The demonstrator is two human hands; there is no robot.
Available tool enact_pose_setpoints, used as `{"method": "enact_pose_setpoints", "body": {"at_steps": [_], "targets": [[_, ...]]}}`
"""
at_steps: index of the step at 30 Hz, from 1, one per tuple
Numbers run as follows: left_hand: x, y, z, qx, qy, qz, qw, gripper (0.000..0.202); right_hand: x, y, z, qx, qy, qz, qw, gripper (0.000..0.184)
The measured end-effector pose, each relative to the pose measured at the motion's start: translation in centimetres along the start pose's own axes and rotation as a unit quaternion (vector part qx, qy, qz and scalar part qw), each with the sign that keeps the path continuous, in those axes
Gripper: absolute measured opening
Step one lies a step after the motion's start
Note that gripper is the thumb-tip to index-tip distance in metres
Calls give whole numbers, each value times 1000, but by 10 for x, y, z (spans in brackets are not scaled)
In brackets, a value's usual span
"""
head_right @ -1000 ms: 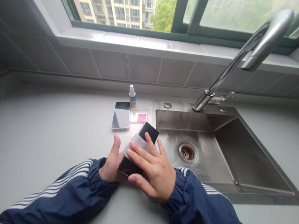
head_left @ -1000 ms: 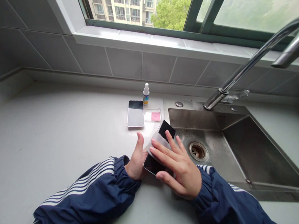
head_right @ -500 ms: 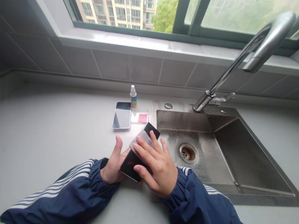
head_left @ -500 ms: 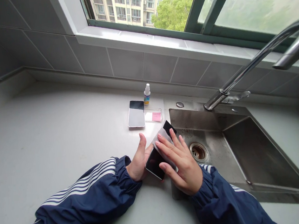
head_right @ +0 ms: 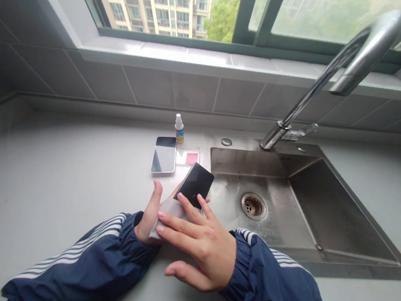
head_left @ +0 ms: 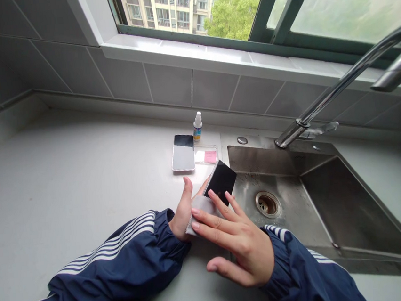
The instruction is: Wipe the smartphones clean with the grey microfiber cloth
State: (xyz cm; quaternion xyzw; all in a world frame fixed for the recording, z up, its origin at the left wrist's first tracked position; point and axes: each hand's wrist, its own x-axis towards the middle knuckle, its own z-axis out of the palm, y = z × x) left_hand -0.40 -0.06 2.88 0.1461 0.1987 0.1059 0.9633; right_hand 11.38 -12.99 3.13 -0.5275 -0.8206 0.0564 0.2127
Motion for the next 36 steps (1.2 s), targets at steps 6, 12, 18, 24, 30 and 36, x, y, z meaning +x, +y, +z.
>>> {"method": "enact_pose_setpoints", "body": {"at_steps": [6,12,18,24,30,36], "targets": [[2,-2,-8,4,4,31,1000,88,-2,5,-1,5,53,7,999,48],[0,-1,-6,9,-9,33,999,89,-3,4,-2,13,58,9,998,51],[0,-1,-5,0,-2,-5,1000,93,0,-1,7,-11,35,18,999,70],[1,-5,-3,-9,-28,22,999,92,-1,4,6,-28,46,44,998,68],[1,-5,-2,-10,-15,36,999,89,-1,3,6,-36,43,55,997,69],[1,-6,-4,-5,-16,35,999,87,-2,4,7,-22,43,43,998,69]]}}
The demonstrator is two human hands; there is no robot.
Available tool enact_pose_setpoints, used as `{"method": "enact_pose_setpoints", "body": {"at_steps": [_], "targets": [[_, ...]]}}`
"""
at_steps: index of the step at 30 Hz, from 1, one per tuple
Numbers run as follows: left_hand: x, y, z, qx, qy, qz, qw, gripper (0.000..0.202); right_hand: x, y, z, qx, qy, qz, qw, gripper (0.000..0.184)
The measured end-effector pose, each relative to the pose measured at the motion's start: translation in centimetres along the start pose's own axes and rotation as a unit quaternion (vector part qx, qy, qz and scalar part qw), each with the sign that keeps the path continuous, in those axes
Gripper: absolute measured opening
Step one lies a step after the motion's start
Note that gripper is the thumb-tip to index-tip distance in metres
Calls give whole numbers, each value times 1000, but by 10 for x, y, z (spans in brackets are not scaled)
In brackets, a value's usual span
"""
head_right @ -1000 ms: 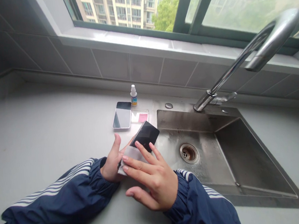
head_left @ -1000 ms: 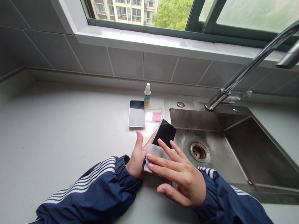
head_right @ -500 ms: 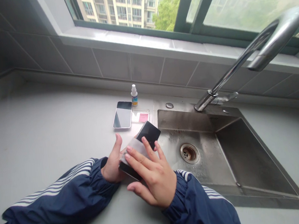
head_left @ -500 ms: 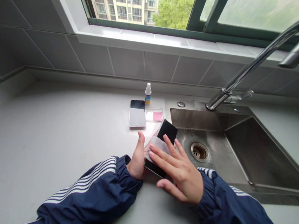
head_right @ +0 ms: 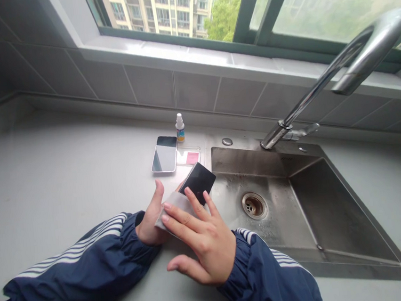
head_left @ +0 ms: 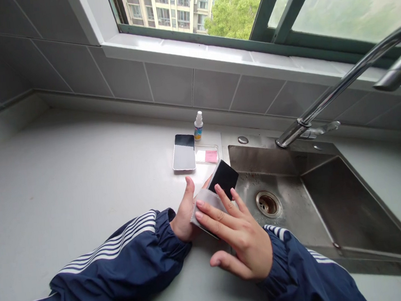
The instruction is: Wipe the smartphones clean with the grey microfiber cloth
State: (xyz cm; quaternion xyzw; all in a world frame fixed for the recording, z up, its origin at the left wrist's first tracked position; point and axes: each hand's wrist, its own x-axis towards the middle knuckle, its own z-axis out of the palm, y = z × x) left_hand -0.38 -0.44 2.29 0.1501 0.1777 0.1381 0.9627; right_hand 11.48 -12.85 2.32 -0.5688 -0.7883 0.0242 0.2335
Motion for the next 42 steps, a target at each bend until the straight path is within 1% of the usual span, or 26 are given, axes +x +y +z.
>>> {"method": "enact_pose_setpoints", "body": {"at_steps": [2,3,7,9,11,13,15,19,26,29,32,34,37,39,42], "targets": [[1,0,-1,1,-15,0,1000,91,0,0,-1,-7,3,24,1000,67],[1,0,-2,1,-20,0,1000,91,0,0,-2,-6,-1,25,1000,67],[2,0,-2,7,-21,-3,1000,88,0,-2,-2,10,-22,-21,999,71],[1,0,-2,10,-26,1,1000,89,-1,1,-1,-1,-9,6,1000,67],[0,1,-3,27,-33,3,999,90,-1,6,1,-20,8,62,998,63],[-1,2,-4,59,-45,-17,997,89,-2,14,2,-38,21,113,993,61],[-2,4,-6,90,-65,-39,993,88,-3,22,3,-50,33,142,988,61],[-4,8,-5,99,-91,-48,990,84,-5,30,1,-57,51,156,985,60],[-4,10,-5,57,-107,-60,991,67,-6,31,0,-60,61,163,983,61],[-5,10,-3,63,-93,-52,992,61,-6,31,1,-64,64,162,983,60],[-5,10,2,68,-50,-42,996,57,-5,31,0,-63,64,159,983,59],[-4,9,5,65,-26,-24,997,57,-5,29,-2,-59,64,150,985,58],[-2,6,6,66,-14,28,997,57,-4,24,-3,-49,53,126,989,57],[-2,4,5,84,-10,55,995,60,-3,21,-3,-40,43,110,992,57],[-2,3,3,128,-4,62,990,67,-3,19,-3,-32,36,102,994,56]]}}
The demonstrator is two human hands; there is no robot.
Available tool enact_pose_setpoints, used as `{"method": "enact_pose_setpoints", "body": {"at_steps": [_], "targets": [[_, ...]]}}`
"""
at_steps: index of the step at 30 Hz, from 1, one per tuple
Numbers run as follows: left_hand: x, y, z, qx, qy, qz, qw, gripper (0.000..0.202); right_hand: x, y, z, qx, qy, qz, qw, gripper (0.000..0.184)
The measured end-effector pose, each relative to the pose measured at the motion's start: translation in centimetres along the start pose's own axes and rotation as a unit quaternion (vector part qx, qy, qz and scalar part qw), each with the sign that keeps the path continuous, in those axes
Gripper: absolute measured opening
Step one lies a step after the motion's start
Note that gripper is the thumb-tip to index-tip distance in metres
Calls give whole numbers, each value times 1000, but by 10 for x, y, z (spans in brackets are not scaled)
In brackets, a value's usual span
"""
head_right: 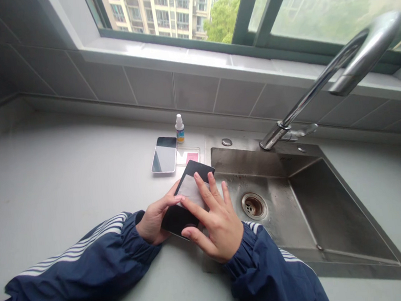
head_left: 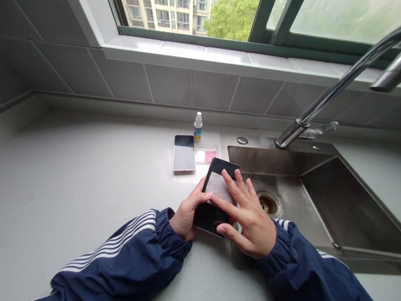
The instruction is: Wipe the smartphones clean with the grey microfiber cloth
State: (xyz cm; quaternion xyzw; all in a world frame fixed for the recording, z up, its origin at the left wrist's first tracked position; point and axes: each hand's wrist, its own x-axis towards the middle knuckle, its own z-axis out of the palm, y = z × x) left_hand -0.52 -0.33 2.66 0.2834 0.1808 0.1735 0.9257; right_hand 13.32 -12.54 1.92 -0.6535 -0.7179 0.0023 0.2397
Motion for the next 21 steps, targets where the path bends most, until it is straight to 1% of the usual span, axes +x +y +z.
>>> {"method": "enact_pose_setpoints", "body": {"at_steps": [4,8,10,12,14,16,19,21], "targets": [[0,0,-1,32,0,-7,999,69,0,-1,0,10,23,-1,1000,55],[1,-1,-2,36,23,3,999,68,0,-3,-3,31,80,-31,996,58],[2,-1,-3,42,35,13,998,66,1,-3,-4,34,93,-47,994,59],[2,-2,-3,49,37,17,998,63,1,-2,-4,38,81,-72,993,59],[2,-2,-3,43,25,19,999,60,2,0,-4,37,57,-95,993,58],[1,-3,-2,20,10,20,1000,54,2,2,-4,20,32,-104,994,57],[0,-3,-3,-16,-16,25,999,49,2,6,-3,-22,8,-80,997,59],[0,-2,-6,-20,-36,13,999,52,2,10,-3,-40,7,-56,998,60]]}}
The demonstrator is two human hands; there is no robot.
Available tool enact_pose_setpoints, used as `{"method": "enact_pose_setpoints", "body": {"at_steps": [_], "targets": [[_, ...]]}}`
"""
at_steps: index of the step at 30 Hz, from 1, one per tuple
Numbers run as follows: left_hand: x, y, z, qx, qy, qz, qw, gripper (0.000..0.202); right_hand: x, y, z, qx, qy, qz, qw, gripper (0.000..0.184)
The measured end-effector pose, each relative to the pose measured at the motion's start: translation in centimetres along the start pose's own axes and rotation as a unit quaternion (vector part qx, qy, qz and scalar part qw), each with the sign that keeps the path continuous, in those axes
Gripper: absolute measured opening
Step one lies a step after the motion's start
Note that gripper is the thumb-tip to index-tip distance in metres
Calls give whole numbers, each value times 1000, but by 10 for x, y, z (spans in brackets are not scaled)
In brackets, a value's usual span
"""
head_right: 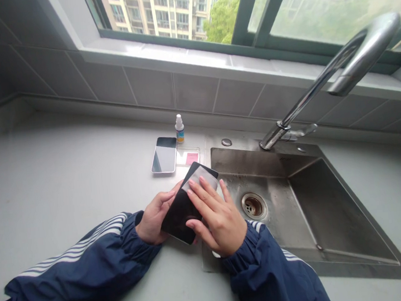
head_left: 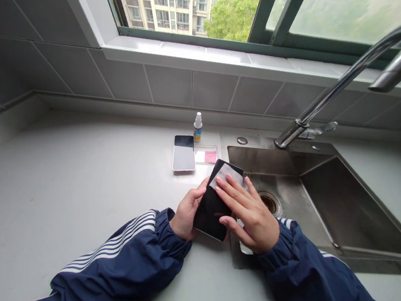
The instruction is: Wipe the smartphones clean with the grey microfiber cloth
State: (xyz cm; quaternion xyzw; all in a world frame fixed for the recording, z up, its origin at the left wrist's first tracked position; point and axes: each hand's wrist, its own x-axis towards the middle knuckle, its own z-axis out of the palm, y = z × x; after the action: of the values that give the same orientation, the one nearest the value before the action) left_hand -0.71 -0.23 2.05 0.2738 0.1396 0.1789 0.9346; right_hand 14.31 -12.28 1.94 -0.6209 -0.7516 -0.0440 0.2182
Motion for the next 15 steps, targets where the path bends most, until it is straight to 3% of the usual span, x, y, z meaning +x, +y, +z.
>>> {"method": "enact_pose_setpoints", "body": {"at_steps": [6,12,15], "targets": [[-2,4,-4,24,-55,-117,991,66,-2,9,-3,-6,34,26,999,58],[-2,5,2,5,-54,-118,992,67,-1,7,-1,-13,37,33,999,62],[-1,4,5,-9,-36,-88,995,70,0,-2,4,-20,25,43,999,61]]}}
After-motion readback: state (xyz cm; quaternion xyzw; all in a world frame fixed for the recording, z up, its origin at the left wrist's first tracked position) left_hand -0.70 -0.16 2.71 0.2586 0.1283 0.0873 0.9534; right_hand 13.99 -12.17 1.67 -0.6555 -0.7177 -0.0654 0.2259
